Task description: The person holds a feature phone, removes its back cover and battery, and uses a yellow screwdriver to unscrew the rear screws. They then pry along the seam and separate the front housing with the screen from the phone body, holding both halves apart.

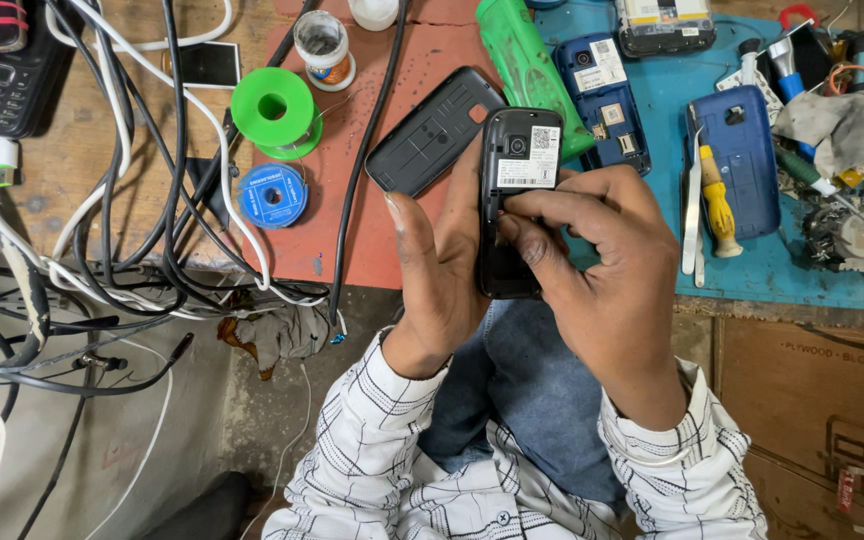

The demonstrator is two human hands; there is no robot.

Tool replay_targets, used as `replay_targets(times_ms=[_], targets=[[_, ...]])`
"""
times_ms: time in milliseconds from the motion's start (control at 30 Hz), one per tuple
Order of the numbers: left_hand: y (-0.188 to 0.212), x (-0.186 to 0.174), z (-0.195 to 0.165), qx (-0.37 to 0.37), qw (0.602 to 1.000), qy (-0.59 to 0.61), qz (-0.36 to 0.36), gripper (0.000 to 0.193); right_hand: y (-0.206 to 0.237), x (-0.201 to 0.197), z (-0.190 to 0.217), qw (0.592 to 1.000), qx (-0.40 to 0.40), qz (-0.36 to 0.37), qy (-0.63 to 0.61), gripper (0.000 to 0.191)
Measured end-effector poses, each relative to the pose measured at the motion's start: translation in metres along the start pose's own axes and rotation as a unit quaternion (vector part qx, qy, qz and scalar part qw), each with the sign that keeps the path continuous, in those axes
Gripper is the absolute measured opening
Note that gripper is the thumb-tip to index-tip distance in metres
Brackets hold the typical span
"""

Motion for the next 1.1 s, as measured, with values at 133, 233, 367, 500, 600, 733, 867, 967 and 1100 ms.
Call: replay_targets(times_ms=[133,233,367,500,600,733,867,967,1100], targets=[[0.002,0.001,-0.002,0.004,1.0,0.022,0.009,0.113,0.0,-0.003,0.002,0.999,-0.013,0.035,0.023,0.021],[0.001,0.001,-0.003,0.007,0.999,0.047,0.004,0.114,-0.001,-0.006,-0.002,0.995,0.042,0.072,-0.057,0.019],[0.002,0.002,-0.004,0.007,0.999,0.035,-0.001,0.116,-0.005,-0.01,-0.001,0.99,0.021,0.105,-0.093,0.017],[0.001,0.001,-0.003,-0.004,0.999,0.028,-0.015,0.12,-0.008,-0.011,-0.003,0.984,0.038,0.115,-0.131,0.017],[0.0,0.003,-0.004,-0.01,1.0,0.018,0.001,0.12,-0.011,-0.012,-0.006,0.979,0.079,0.103,-0.154,0.017],[0.002,0.006,-0.006,-0.036,0.999,-0.024,0.016,0.123,-0.017,-0.015,-0.004,0.993,0.011,0.105,-0.047,0.025],[0.003,0.008,-0.009,-0.055,0.998,-0.038,0.014,0.126,-0.02,-0.018,-0.002,0.993,-0.012,0.116,-0.017,0.024],[0.005,0.008,-0.011,-0.054,0.998,-0.032,0.013,0.128,-0.019,-0.019,0.0,0.991,-0.025,0.13,0.011,0.024],[0.005,0.009,-0.012,-0.042,0.999,-0.005,0.029,0.124,-0.017,-0.019,-0.002,0.989,-0.034,0.141,0.004,0.026]])
Point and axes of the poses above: each hand's wrist, its own y-axis away from the middle knuckle, its own x-axis out of the palm, z = x × y, the point moved 3 cm from there along -y, towards the middle knuckle, and after that the axes turned 8 degrees about -x, right-handed, at the moved point
